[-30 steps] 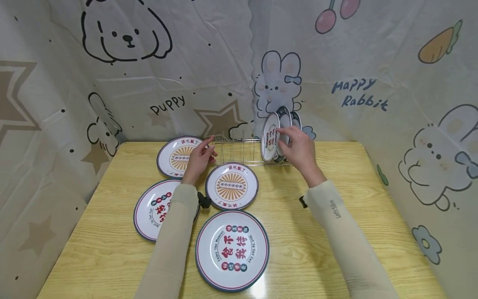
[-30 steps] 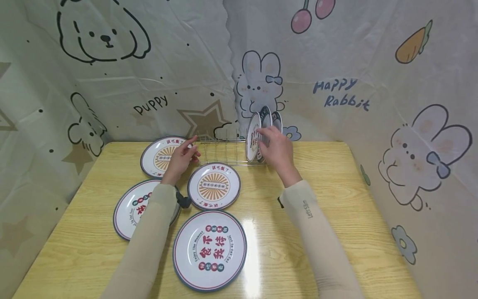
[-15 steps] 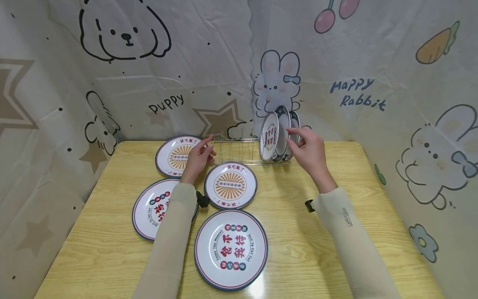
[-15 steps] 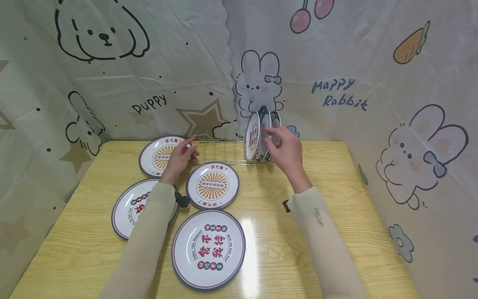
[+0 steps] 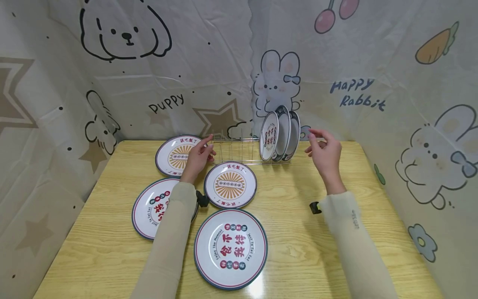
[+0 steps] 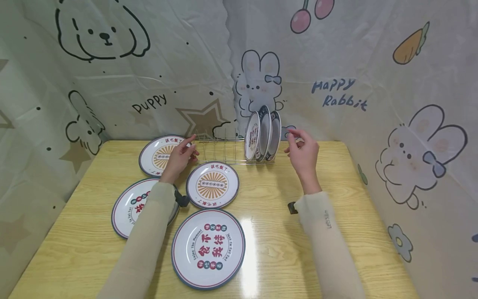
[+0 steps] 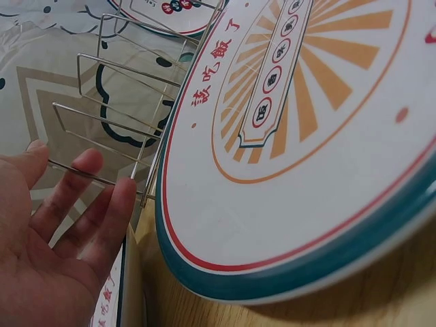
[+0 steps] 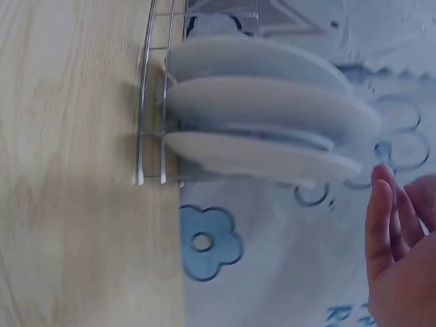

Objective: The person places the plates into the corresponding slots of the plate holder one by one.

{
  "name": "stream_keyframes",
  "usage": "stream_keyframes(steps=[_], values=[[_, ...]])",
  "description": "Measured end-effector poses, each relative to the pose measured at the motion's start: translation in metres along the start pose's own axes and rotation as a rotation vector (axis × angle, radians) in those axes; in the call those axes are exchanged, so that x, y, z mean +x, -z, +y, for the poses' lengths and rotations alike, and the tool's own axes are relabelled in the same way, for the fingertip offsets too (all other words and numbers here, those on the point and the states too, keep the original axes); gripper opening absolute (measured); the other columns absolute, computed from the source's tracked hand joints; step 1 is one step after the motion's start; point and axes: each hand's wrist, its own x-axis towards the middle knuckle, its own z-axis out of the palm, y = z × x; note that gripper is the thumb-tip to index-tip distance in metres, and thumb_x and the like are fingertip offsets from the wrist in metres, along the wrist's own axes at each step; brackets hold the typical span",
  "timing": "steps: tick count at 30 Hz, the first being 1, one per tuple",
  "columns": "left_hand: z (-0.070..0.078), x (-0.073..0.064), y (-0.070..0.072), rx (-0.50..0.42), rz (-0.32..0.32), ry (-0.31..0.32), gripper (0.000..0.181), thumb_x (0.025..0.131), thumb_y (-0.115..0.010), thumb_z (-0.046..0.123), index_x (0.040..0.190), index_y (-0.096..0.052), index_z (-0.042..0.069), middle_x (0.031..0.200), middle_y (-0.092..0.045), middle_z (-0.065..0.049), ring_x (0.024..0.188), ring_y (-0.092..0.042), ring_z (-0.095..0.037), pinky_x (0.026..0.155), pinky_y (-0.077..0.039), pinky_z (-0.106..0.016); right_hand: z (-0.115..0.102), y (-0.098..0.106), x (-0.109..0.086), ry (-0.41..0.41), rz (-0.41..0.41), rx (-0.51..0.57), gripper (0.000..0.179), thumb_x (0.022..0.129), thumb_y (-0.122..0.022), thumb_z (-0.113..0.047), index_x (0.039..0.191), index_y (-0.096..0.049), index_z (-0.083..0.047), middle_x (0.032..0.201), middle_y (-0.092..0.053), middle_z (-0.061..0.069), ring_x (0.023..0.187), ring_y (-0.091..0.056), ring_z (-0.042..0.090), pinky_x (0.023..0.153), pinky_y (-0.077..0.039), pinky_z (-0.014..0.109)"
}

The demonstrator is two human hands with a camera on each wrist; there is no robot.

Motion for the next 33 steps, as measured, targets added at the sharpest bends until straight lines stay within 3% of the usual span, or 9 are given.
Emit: stream_keyframes(steps=[5, 10, 13, 15, 19, 24, 27, 33], values=[[0.0, 0.001, 0.001, 0.016, -0.002, -0.005, 0.048, 0.109, -0.054, 0.025, 0.157, -0.048, 0.024, 0.107, -0.068, -0.027, 0.092, -0.068, -0.036, 0.088, -0.064, -0.046, 0.021, 0.002, 0.014, -0.172, 0.019, 0.058, 0.031, 0.106, -0.06, -0.021, 0.129, -0.068, -0.002, 0.093, -0.064, -0.006, 0.056, -0.064, 0.004, 0.051, -0.057, 0.017], [0.001, 0.001, 0.002, -0.012, -0.007, -0.008, 0.048, 0.109, -0.054, 0.02, 0.157, -0.048, 0.024, 0.107, -0.068, -0.03, 0.093, -0.068, -0.04, 0.088, -0.064, -0.046, 0.041, -0.002, 0.022, -0.249, -0.134, 0.015, 0.039, 0.108, -0.055, -0.022, 0.139, -0.061, 0.0, 0.111, -0.067, 0.016, 0.067, -0.068, 0.007, 0.057, -0.06, 0.018], [0.0, 0.001, 0.002, -0.022, -0.005, -0.009, 0.048, 0.109, -0.054, 0.019, 0.156, -0.048, 0.024, 0.106, -0.068, -0.029, 0.095, -0.068, -0.043, 0.088, -0.064, -0.046, 0.05, -0.009, 0.025, -0.27, -0.251, -0.003, 0.043, 0.11, -0.051, -0.022, 0.147, -0.055, 0.0, 0.125, -0.064, 0.026, 0.08, -0.068, 0.008, 0.07, -0.063, 0.02], [-0.001, 0.001, 0.002, -0.022, -0.006, -0.008, 0.047, 0.109, -0.054, 0.02, 0.156, -0.049, 0.026, 0.105, -0.068, -0.028, 0.096, -0.068, -0.043, 0.089, -0.064, -0.046, 0.053, -0.014, 0.027, -0.287, -0.302, 0.009, 0.044, 0.11, -0.049, -0.021, 0.149, -0.052, 0.0, 0.129, -0.063, 0.025, 0.084, -0.067, 0.006, 0.08, -0.064, 0.026], [-0.001, 0.001, 0.001, -0.006, -0.007, -0.017, 0.047, 0.109, -0.054, 0.021, 0.156, -0.049, 0.027, 0.103, -0.069, -0.025, 0.095, -0.068, -0.042, 0.089, -0.064, -0.047, 0.058, -0.022, 0.03, -0.316, -0.324, 0.075, 0.043, 0.11, -0.048, -0.017, 0.148, -0.052, 0.003, 0.119, -0.067, 0.012, 0.085, -0.066, 0.002, 0.095, -0.062, 0.036], [-0.001, 0.0, 0.002, 0.012, -0.001, -0.018, 0.047, 0.109, -0.055, 0.023, 0.155, -0.05, 0.028, 0.102, -0.069, -0.024, 0.09, -0.069, -0.037, 0.087, -0.064, -0.047, 0.065, -0.024, 0.031, -0.335, -0.279, 0.13, 0.043, 0.11, -0.051, -0.019, 0.145, -0.055, 0.005, 0.098, -0.066, -0.01, 0.083, -0.067, 0.0, 0.088, -0.062, 0.025], [0.0, 0.0, 0.002, 0.008, 0.003, -0.013, 0.047, 0.109, -0.055, 0.021, 0.155, -0.05, 0.027, 0.104, -0.069, -0.027, 0.09, -0.069, -0.037, 0.088, -0.064, -0.048, 0.068, -0.025, 0.03, -0.338, -0.27, 0.159, 0.043, 0.109, -0.052, -0.019, 0.145, -0.055, 0.004, 0.092, -0.067, -0.016, 0.082, -0.067, 0.0, 0.081, -0.06, 0.017], [0.0, -0.002, 0.002, 0.027, 0.006, -0.017, 0.047, 0.109, -0.055, 0.02, 0.155, -0.05, 0.025, 0.106, -0.07, -0.029, 0.091, -0.069, -0.041, 0.088, -0.064, -0.05, 0.06, -0.021, 0.026, -0.339, -0.297, 0.181, 0.042, 0.104, -0.057, -0.004, 0.143, -0.053, 0.01, 0.085, -0.065, -0.015, 0.076, -0.068, -0.001, 0.083, -0.062, 0.021]])
